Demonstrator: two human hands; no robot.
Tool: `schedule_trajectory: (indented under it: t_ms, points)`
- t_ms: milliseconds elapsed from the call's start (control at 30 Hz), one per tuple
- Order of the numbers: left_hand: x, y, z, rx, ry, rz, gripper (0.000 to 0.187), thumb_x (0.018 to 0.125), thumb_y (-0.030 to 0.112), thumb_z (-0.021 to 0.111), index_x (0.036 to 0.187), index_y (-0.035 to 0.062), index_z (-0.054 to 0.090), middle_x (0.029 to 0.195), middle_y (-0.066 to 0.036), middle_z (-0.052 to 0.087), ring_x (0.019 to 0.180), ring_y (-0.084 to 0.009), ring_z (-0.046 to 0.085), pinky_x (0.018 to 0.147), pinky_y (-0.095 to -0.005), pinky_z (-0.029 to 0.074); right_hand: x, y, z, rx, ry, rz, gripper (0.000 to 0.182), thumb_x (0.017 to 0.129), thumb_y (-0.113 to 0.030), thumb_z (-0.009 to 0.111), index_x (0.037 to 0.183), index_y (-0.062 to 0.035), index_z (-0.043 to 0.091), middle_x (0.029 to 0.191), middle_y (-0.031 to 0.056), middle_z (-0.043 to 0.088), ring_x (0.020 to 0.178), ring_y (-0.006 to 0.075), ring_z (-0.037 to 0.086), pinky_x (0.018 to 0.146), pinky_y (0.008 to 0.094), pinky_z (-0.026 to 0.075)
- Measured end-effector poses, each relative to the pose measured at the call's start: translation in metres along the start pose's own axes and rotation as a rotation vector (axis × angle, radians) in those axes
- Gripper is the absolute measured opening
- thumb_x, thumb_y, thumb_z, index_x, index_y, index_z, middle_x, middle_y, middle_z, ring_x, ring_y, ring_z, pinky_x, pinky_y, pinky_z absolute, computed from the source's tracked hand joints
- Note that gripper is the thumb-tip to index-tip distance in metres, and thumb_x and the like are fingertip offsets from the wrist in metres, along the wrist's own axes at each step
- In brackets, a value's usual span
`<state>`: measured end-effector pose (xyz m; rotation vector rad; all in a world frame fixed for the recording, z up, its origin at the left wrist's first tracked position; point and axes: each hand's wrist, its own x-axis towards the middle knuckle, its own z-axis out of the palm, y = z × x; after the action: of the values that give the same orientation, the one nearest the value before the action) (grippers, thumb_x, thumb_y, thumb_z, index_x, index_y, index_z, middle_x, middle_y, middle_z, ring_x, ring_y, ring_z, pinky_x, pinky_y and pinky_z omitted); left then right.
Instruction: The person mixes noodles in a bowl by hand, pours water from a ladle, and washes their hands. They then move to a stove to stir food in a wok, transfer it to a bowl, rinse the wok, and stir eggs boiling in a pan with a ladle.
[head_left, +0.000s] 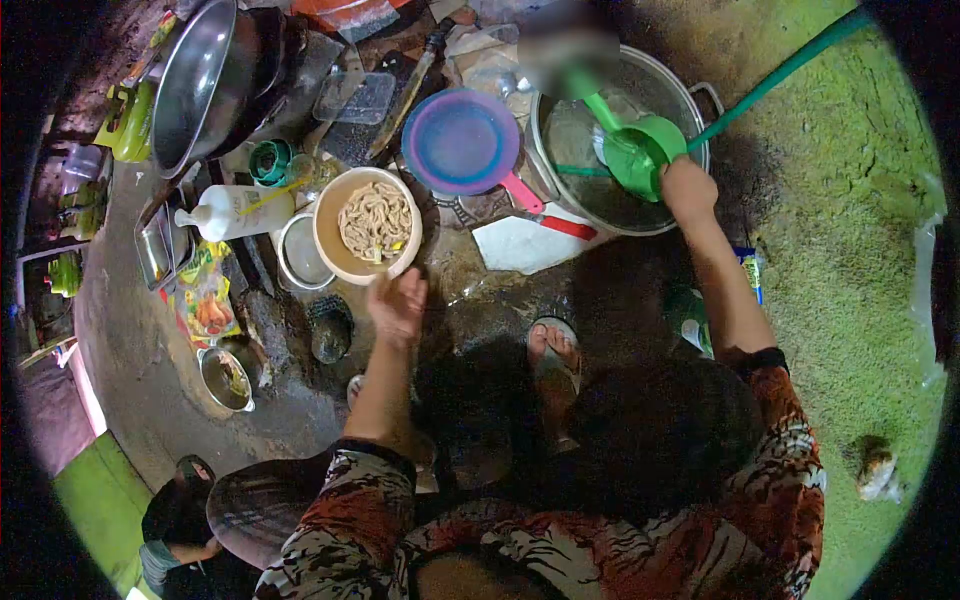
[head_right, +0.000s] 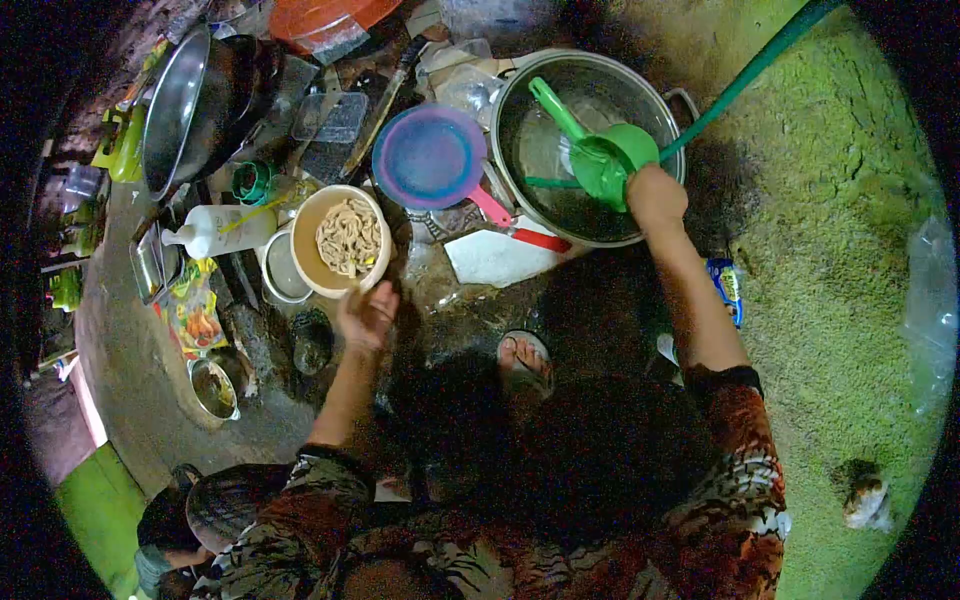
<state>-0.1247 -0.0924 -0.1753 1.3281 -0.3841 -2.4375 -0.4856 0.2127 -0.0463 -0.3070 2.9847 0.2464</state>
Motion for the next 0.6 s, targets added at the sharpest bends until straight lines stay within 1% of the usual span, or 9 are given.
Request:
schedule_trajectory:
  t_ms: [100,167,233,267,333,400,467,500,600]
  points:
    - [-0.002,-0.047,0.033,0.223,-0.091,-0.234,0.044,0.082,0.046,0.050,0.106,0.0092,0.052,0.102,-0.011,0.057,0.092,-0.0229,0.057,0.083,-0.0381,0.045,-0.021,0.004,0.015,0.085,0.006,0.008,0.033,0.083,-0.032,0.047,0.083,-0.0025,0.061,0.084,0.0215,0.063,0.084,0.0383,0.062,0.071,0.0480,0.048]
    - [0.025,-0.063,0.065,0.428,-0.116,-0.152,0.044,0.085,0.049,0.047,0.102,0.0091,0.054,0.084,-0.007,0.059,0.073,-0.0197,0.058,0.067,-0.0330,0.047,-0.020,0.014,0.023,0.143,-0.019,-0.019,0.032,0.084,-0.032,0.047,0.086,-0.0018,0.059,0.087,0.0231,0.063,0.086,0.0408,0.060,0.073,0.0494,0.046]
    - [0.068,-0.062,0.088,0.557,-0.166,-0.036,0.043,0.087,0.047,0.045,0.089,0.0063,0.058,0.065,-0.005,0.058,0.057,-0.0181,0.056,0.051,-0.0303,0.045,-0.004,0.038,0.044,0.105,-0.143,-0.192,0.031,0.085,-0.033,0.046,0.090,-0.0031,0.057,0.077,0.0200,0.062,0.069,0.0331,0.062,0.057,0.0453,0.046]
    - [0.066,-0.050,0.120,0.707,0.003,0.085,0.044,0.087,0.045,0.046,0.083,0.0026,0.058,0.066,-0.007,0.059,0.057,-0.0193,0.056,0.052,-0.0320,0.045,-0.001,0.047,0.045,0.108,-0.141,-0.196,0.031,0.085,-0.033,0.046,0.090,-0.0031,0.057,0.077,0.0200,0.062,0.069,0.0331,0.062,0.057,0.0453,0.046]
    - [0.125,-0.042,0.124,0.875,0.127,0.111,0.045,0.084,0.042,0.051,0.085,-0.0026,0.057,0.069,-0.012,0.060,0.062,-0.0237,0.058,0.052,-0.0382,0.046,0.000,0.059,0.046,1.006,-0.692,0.357,0.027,0.086,-0.032,0.047,0.092,-0.0069,0.054,0.062,0.0098,0.054,0.048,0.0194,0.051,0.041,0.0336,0.038]
    - [0.137,-0.033,0.135,0.838,0.217,0.147,0.043,0.083,0.039,0.055,0.087,-0.0045,0.056,0.073,-0.014,0.061,0.063,-0.0256,0.059,0.051,-0.0408,0.046,-0.034,0.030,0.011,1.272,-0.661,0.405,0.024,0.087,-0.030,0.047,0.091,-0.0063,0.053,0.060,0.0044,0.046,0.046,0.0133,0.041,0.040,0.0273,0.032]
    - [0.157,-0.022,0.128,1.597,0.417,0.515,0.039,0.080,0.031,0.058,0.089,-0.0060,0.057,0.086,-0.017,0.061,0.077,-0.0246,0.063,0.061,-0.0364,0.049,-0.037,0.021,0.017,1.729,-0.709,0.396,0.015,0.085,-0.020,0.053,0.092,-0.0063,0.052,0.059,0.0004,0.043,0.043,0.0089,0.036,0.038,0.0222,0.028]
    - [0.154,-0.021,0.134,1.602,0.420,0.524,0.039,0.080,0.031,0.058,0.089,-0.0060,0.057,0.086,-0.017,0.061,0.077,-0.0246,0.063,0.061,-0.0364,0.049,-0.036,0.011,0.013,1.739,-0.711,0.393,0.015,0.085,-0.020,0.053,0.092,-0.0063,0.052,0.059,0.0004,0.043,0.043,0.0089,0.036,0.038,0.0222,0.028]
    - [0.075,-0.016,0.192,0.807,0.272,0.497,0.026,0.075,0.015,0.055,0.092,-0.0049,0.055,0.089,-0.015,0.060,0.074,-0.0246,0.062,0.056,-0.0360,0.051,-0.035,-0.037,-0.009,1.798,-0.565,0.223,0.015,0.082,-0.016,0.059,0.092,-0.0077,0.052,0.066,0.0024,0.050,0.048,0.0083,0.040,0.041,0.0205,0.031]
